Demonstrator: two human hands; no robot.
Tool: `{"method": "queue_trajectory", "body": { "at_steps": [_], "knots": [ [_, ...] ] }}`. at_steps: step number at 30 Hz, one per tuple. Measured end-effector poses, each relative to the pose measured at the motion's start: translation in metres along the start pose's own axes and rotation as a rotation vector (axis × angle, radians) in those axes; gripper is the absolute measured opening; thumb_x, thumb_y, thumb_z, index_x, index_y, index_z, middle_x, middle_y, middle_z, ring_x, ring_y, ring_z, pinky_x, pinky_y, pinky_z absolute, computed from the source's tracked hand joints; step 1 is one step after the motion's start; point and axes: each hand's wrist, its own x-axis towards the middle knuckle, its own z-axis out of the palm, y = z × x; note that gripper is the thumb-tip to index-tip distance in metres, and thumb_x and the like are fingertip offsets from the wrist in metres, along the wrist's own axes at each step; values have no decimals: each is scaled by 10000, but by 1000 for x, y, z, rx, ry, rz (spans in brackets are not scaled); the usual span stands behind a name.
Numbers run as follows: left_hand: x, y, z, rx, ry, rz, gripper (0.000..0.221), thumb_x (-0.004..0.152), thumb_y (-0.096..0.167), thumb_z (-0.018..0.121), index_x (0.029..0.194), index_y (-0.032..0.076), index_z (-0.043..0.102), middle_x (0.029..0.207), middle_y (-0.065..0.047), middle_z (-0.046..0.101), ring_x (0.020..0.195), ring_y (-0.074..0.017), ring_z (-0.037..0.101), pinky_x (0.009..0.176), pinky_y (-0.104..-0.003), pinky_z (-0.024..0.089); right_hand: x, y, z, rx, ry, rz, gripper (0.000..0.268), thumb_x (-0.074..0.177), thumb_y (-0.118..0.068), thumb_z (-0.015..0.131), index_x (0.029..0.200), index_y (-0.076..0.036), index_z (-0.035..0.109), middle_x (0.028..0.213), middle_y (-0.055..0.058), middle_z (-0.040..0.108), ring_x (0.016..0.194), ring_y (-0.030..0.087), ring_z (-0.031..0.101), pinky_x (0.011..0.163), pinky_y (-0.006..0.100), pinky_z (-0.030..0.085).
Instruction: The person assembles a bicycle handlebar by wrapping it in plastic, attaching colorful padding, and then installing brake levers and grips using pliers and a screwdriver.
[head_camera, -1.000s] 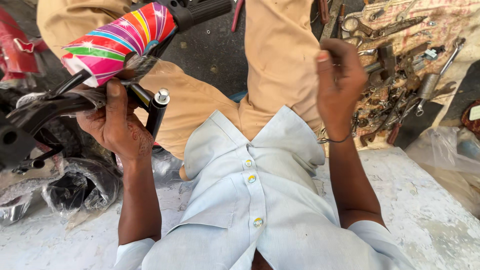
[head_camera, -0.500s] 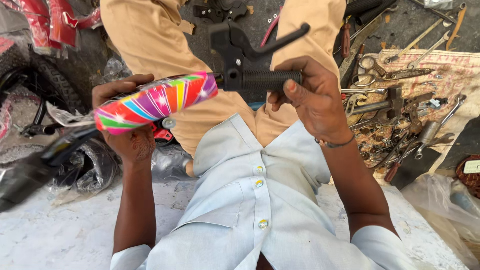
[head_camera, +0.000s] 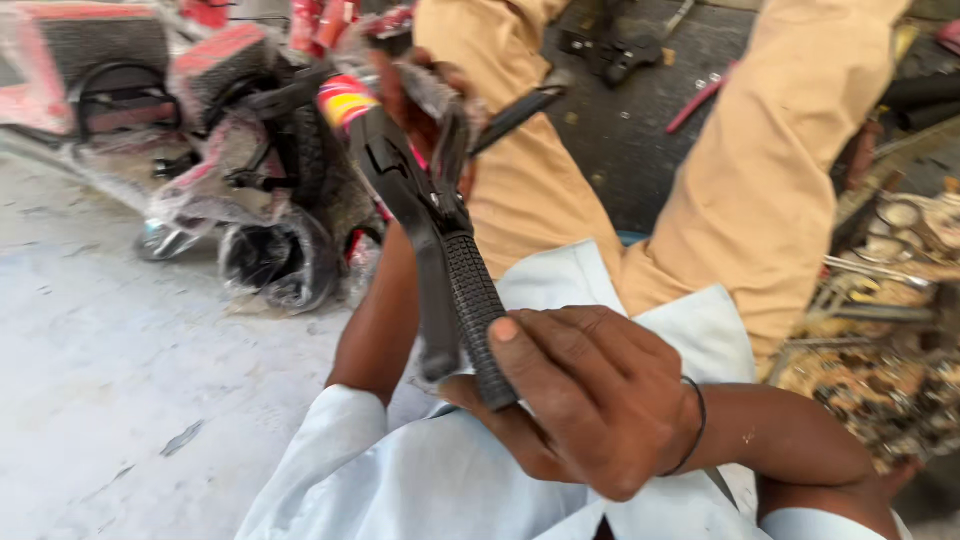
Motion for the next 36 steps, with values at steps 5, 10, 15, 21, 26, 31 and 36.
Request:
{"method": "queue_trajectory", "body": {
  "at_steps": [5, 10, 15, 21, 26, 31, 36],
  "knots": [
    [0, -17, 14, -98, -23, -204, 490, 1120, 484, 523, 1246, 24, 636, 1068, -163, 719, 831, -246, 696, 736, -350, 568, 17, -4, 17, -127, 11, -162, 554, 890, -229, 900, 1179, 102, 563, 888, 200, 684, 761, 283, 716, 643, 357, 587],
    [-6, -26, 19, 36, 332, -87, 448, 1051, 461, 524, 1169, 42, 635, 1009, -145, 695, 868, -256, 684, 734, -412, 542, 9, 13, -12, -179, 26, -24, 545, 899, -214, 871, 1185, 126, 555, 940, 234, 698, 797, 320, 730, 676, 368, 595],
    [-31, -10, 52, 292, 483, -50, 400, 1073, 343, 606, 1254, -13, 605, 1025, -119, 703, 943, -226, 706, 860, -381, 580, -1, 32, -44, -150, 93, 383, 459, 963, -257, 813, 1220, 70, 618, 975, 199, 730, 796, 232, 761, 676, 289, 582],
    [-98, 7, 115, 1496, 102, -487, 374, 972, 217, 679, 1241, -41, 642, 1105, -109, 734, 1027, -155, 680, 886, -358, 535, -23, 59, -54, 151, 368, 675, 342, 1055, -241, 718, 1140, 79, 631, 936, 146, 740, 774, 135, 769, 658, 228, 618],
    [-97, 31, 156, 1702, -118, -137, 199, 981, 120, 774, 1138, 10, 721, 974, -113, 763, 851, -155, 720, 752, -270, 562, -45, 90, -68, 85, 229, 543, 332, 1131, -212, 732, 1160, 102, 627, 916, 172, 755, 811, 172, 784, 698, 230, 620],
    [10, 3, 116, 961, -188, -267, 256, 972, 72, 685, 1219, 21, 640, 1146, -43, 709, 1136, -155, 698, 1062, -316, 587, -58, 95, -79, 113, 122, 521, 356, 1102, -270, 745, 1149, 64, 632, 977, 156, 757, 822, 163, 776, 690, 226, 605],
    [96, -78, 37, 1654, -427, -680, 289, 991, 251, 594, 1241, 140, 687, 974, -83, 721, 884, -205, 696, 713, -378, 527, -92, 67, -84, -269, -47, 410, 402, 888, -316, 824, 1046, 29, 689, 942, 183, 726, 817, 264, 740, 725, 337, 573]
  ]
}}
